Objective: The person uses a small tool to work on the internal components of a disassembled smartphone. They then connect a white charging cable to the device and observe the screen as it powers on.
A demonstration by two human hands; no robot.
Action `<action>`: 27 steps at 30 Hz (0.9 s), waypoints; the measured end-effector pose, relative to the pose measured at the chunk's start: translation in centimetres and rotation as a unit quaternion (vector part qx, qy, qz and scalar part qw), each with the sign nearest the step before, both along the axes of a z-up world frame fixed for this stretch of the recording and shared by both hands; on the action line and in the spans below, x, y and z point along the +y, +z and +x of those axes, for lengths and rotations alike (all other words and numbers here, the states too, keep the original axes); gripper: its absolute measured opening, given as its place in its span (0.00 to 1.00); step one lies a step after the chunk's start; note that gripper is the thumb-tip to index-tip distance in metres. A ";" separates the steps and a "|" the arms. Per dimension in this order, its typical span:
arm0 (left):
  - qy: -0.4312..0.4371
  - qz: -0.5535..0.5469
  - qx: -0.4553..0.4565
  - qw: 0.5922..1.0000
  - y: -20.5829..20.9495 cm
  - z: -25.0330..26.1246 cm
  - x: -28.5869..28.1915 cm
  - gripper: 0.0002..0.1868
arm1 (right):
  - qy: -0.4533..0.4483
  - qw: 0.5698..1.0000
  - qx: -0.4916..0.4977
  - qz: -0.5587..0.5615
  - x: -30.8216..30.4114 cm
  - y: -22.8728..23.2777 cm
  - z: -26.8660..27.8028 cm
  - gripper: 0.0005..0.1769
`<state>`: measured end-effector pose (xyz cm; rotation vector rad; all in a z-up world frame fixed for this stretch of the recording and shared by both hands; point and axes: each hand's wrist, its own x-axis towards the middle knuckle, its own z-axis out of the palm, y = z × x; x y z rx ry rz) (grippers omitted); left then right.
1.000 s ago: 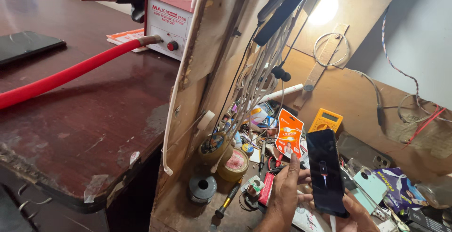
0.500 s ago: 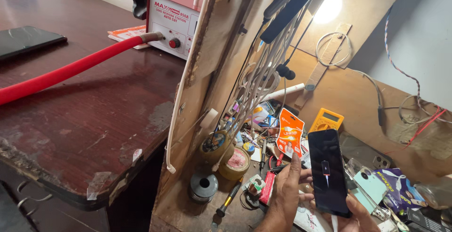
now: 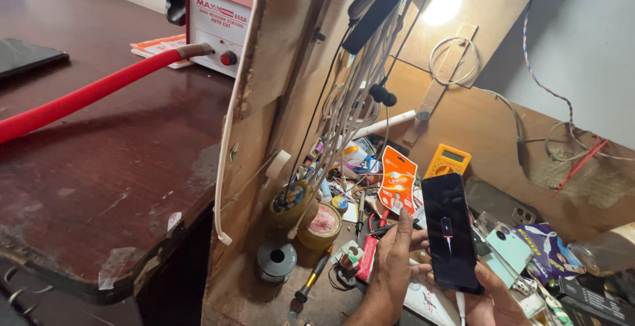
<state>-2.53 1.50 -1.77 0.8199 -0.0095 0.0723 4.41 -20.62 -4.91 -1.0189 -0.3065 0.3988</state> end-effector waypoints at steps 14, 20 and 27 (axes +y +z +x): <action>-0.005 -0.012 -0.005 1.000 0.3 0.0 0.0 0.41 | 0.000 0.999 -0.030 -0.022 0.9 1.1 -1.2 0.43; -0.003 -0.005 0.029 1.000 0.4 0.6 -0.1 0.43 | 0.019 0.999 -0.030 -0.034 2.4 3.6 -3.5 0.41; 0.000 -0.013 -0.002 1.000 -0.9 4.6 -0.9 0.45 | 0.026 0.998 -0.053 -0.028 2.6 4.5 -3.5 0.39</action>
